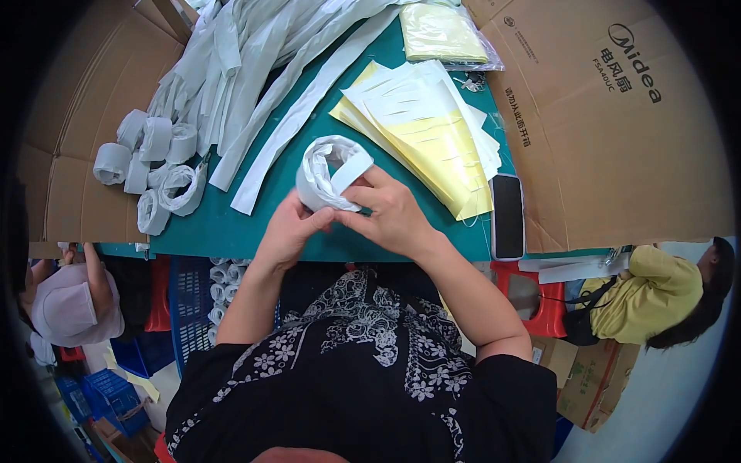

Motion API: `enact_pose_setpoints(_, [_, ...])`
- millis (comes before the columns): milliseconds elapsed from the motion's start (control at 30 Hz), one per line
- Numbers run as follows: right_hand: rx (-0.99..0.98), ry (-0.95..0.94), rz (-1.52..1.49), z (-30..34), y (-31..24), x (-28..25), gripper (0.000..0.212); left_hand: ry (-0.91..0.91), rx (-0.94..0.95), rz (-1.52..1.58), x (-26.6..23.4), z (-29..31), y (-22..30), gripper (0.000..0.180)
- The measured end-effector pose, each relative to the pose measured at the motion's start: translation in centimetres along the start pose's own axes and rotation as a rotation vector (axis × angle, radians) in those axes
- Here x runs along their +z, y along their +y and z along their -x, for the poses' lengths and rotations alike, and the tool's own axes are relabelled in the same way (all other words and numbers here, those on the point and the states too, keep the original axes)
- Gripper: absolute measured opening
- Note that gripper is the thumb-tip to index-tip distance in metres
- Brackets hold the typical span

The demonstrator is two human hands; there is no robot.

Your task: Rolling up fabric straps and inserting them into yellow protective sleeves at a factory workbench.

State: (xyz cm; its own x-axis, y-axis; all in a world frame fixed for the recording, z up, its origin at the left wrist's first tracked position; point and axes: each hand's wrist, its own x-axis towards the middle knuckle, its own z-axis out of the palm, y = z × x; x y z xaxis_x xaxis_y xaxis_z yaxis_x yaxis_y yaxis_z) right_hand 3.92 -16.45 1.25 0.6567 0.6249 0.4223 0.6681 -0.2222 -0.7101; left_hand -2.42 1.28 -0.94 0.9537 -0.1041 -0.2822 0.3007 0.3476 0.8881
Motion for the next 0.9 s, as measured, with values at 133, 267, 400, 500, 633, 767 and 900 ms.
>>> enact_pose_setpoints(133, [0.124,-0.092,0.023,-0.1,-0.2,-1.2,0.026,0.458,0.423,-0.821,-2.8,0.0,0.8,0.039])
enact_pose_setpoints(267, [0.013,-0.178,0.019,-0.2,-0.5,-1.5,0.025,0.096,0.845,-1.066,-1.6,-0.9,5.4,0.025])
enact_pose_setpoints(400, [-0.062,-0.317,-0.026,-0.6,-1.3,-2.1,0.024,-0.297,0.413,-0.877,-1.1,-3.2,6.9,0.016])
enact_pose_setpoints(500, [0.094,-0.403,-0.087,-0.8,-1.7,-2.8,0.029,-0.338,0.129,-0.74,0.3,-3.8,8.4,0.012])
enact_pose_setpoints(633, [0.132,-0.437,-0.171,-0.1,0.4,-2.5,0.033,-0.391,0.086,-0.66,0.7,-4.8,7.7,0.014])
enact_pose_setpoints(767, [0.36,-0.405,-0.364,0.5,2.5,-2.6,0.034,-0.208,0.541,-0.889,1.5,-3.1,6.8,0.01])
enact_pose_setpoints(900, [0.582,-0.438,-0.63,0.4,2.5,-3.0,0.03,-0.243,1.104,-1.158,0.9,-1.2,4.1,0.015])
